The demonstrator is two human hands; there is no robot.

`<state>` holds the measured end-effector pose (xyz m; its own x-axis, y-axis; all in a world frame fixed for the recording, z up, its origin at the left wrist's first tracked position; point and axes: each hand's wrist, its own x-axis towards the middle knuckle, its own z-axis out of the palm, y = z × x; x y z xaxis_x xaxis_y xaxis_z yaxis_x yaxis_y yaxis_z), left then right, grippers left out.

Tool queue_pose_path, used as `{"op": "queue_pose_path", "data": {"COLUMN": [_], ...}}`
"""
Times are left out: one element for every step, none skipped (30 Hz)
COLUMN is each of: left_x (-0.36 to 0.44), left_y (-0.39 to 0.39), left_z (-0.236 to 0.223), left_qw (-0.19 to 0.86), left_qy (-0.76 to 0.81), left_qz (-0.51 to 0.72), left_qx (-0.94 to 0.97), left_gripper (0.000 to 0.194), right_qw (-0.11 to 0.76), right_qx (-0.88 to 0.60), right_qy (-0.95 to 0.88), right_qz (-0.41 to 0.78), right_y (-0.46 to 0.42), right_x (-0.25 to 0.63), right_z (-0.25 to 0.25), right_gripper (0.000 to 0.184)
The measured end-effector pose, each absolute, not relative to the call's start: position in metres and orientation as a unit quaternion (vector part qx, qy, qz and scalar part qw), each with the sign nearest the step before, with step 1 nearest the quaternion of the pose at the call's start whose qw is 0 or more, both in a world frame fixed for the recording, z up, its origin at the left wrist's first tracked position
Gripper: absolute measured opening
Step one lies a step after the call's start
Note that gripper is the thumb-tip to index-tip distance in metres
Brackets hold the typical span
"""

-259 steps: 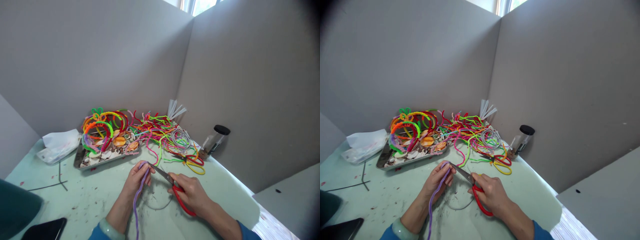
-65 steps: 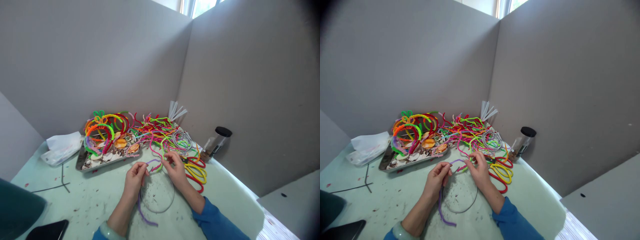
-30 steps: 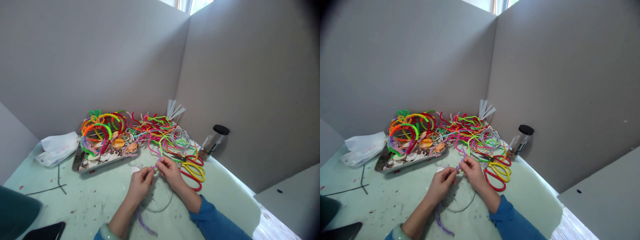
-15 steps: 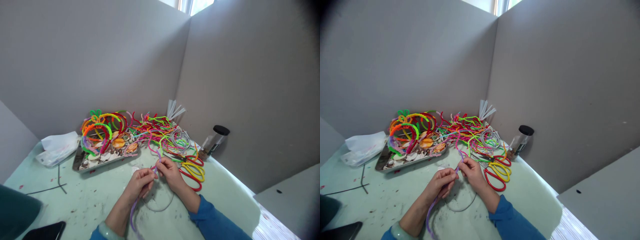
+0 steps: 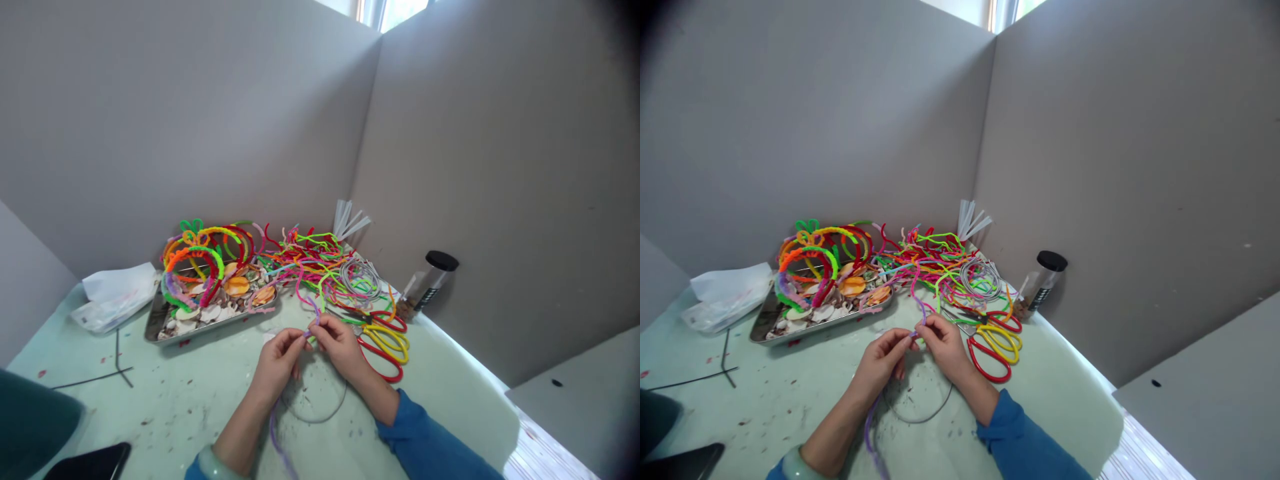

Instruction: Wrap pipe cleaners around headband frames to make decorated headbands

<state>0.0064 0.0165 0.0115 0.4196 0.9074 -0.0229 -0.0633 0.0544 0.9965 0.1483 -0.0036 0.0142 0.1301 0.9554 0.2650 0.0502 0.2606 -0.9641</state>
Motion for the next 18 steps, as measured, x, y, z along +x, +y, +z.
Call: {"op": "queue_pose_path", "data": {"left_x": [0.0063,0.0061,0.0057,0.0052,0.0047,0.0042,0.0038,0.0035,0.0034,0.0034,0.0035,0.0036,0.0038,0.0039,0.0041,0.0042,0.0043,0.0045], "left_y": [0.0170,0.0176,0.0181,0.0184,0.0187,0.0187,0.0185,0.0181,0.0176,0.0169,0.0162,0.0155,0.0149,0.0144,0.0143,0.0144,0.0148,0.0154], "left_z": [0.0102,0.0088,0.0075,0.0064,0.0056,0.0053,0.0055,0.0061,0.0070,0.0081,0.0092,0.0101,0.0107,0.0109,0.0107,0.0101,0.0094,0.0086], "left_qw": [0.605,0.586,0.567,0.548,0.530,0.511,0.493,0.477,0.463,0.453,0.448,0.446,0.444,0.443,0.443,0.446,0.454,0.467], "left_qy": [0.390,0.410,0.428,0.442,0.454,0.461,0.463,0.462,0.459,0.456,0.453,0.453,0.454,0.455,0.456,0.455,0.454,0.451], "left_qz": [0.398,0.404,0.407,0.408,0.409,0.410,0.412,0.415,0.417,0.417,0.414,0.410,0.406,0.403,0.403,0.404,0.406,0.408], "left_qx": [0.568,0.571,0.575,0.581,0.588,0.598,0.610,0.622,0.634,0.643,0.650,0.655,0.658,0.659,0.659,0.656,0.651,0.642], "left_gripper": [0.033,0.033,0.033,0.033,0.032,0.031,0.030,0.030,0.029,0.029,0.029,0.029,0.029,0.029,0.028,0.028,0.028,0.028], "right_qw": [0.588,0.589,0.589,0.589,0.591,0.594,0.598,0.603,0.609,0.614,0.618,0.621,0.623,0.623,0.623,0.622,0.622,0.622], "right_qx": [-0.472,-0.474,-0.475,-0.475,-0.474,-0.475,-0.475,-0.474,-0.473,-0.472,-0.471,-0.470,-0.469,-0.468,-0.466,-0.465,-0.464,-0.463], "right_qy": [-0.539,-0.541,-0.542,-0.541,-0.539,-0.534,-0.526,-0.516,-0.504,-0.492,-0.481,-0.474,-0.471,-0.472,-0.477,-0.483,-0.490,-0.497], "right_qz": [0.377,0.370,0.367,0.367,0.368,0.370,0.374,0.381,0.389,0.397,0.405,0.411,0.413,0.412,0.409,0.404,0.397,0.390], "right_y": [-0.0031,-0.0027,-0.0022,-0.0018,-0.0014,-0.0009,-0.0006,-0.0002,0.0001,0.0004,0.0006,0.0007,0.0008,0.0008,0.0008,0.0007,0.0006,0.0005], "right_x": [0.1482,0.1482,0.1483,0.1483,0.1484,0.1486,0.1489,0.1492,0.1495,0.1498,0.1499,0.1500,0.1500,0.1498,0.1495,0.1493,0.1491,0.1490], "right_z": [0.0123,0.0102,0.0080,0.0062,0.0048,0.0039,0.0036,0.0037,0.0042,0.0048,0.0055,0.0061,0.0064,0.0064,0.0061,0.0055,0.0048,0.0040], "right_gripper": [0.016,0.015,0.014,0.014,0.014,0.014,0.015,0.017,0.018,0.019,0.020,0.021,0.021,0.021,0.021,0.020,0.019,0.018]}}
